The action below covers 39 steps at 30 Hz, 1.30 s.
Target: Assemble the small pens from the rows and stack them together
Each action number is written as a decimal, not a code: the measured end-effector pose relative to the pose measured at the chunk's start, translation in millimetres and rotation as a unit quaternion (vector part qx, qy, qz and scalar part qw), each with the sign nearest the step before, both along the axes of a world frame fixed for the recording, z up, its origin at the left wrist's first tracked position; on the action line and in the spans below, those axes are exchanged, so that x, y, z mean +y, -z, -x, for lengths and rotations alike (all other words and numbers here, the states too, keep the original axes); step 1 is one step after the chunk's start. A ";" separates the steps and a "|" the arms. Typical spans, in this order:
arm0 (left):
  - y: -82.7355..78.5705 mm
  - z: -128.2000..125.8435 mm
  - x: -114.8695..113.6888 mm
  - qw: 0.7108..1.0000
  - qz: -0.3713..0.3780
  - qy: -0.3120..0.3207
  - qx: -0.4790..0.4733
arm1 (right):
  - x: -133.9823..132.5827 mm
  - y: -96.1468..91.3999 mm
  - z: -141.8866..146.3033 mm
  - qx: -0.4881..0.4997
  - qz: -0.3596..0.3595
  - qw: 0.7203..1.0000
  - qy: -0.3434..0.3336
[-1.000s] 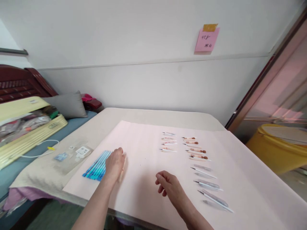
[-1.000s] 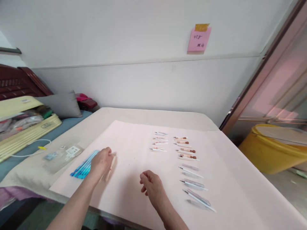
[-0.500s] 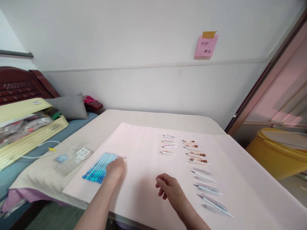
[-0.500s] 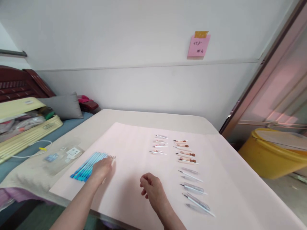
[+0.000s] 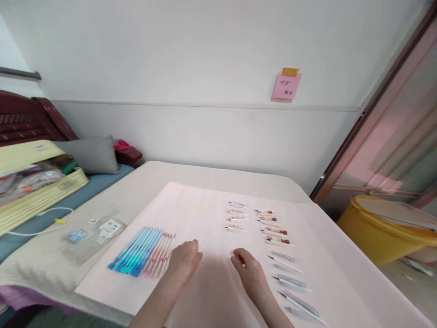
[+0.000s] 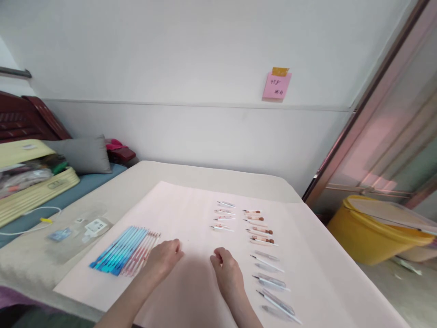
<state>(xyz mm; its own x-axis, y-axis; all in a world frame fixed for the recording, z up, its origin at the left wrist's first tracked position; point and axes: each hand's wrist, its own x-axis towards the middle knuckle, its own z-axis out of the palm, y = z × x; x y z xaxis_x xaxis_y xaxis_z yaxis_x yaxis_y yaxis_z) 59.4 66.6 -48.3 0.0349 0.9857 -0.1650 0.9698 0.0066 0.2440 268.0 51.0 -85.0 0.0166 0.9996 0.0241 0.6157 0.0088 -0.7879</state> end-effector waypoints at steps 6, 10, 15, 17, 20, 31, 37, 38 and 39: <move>3.4 -18.1 -7.5 0.998 0.012 0.056 -0.008 | 31.2 40.5 -7.3 -0.181 -0.092 0.978 0.038; 1.8 -17.1 -7.9 0.997 0.006 0.066 -0.033 | 64.4 56.3 -7.0 -0.246 -0.117 0.959 0.083; 2.8 -13.6 -7.3 0.997 0.003 0.067 -0.048 | 87.1 59.2 -5.5 -0.288 -0.082 0.947 0.116; 3.1 -12.8 -7.2 0.996 0.005 0.066 -0.055 | 88.5 59.9 -4.7 -0.318 -0.089 0.939 0.099; 1.2 -12.5 -7.9 0.996 0.000 0.068 -0.062 | 86.8 60.8 -2.9 -0.343 -0.109 0.931 0.063; -8.6 -12.8 -12.7 0.996 -0.015 0.066 -0.062 | 17.7 83.0 9.4 -0.291 -0.199 0.934 -0.058; -6.3 -15.3 -22.2 0.996 -0.011 0.061 -0.058 | -14.1 77.2 11.6 -0.290 -0.200 0.931 -0.091; -6.4 -15.4 -23.2 0.996 -0.013 0.058 -0.062 | -16.1 70.9 11.9 -0.297 -0.196 0.930 -0.092; -6.7 -15.3 -23.7 0.996 -0.016 0.051 -0.072 | -18.0 63.4 12.2 -0.306 -0.190 0.929 -0.086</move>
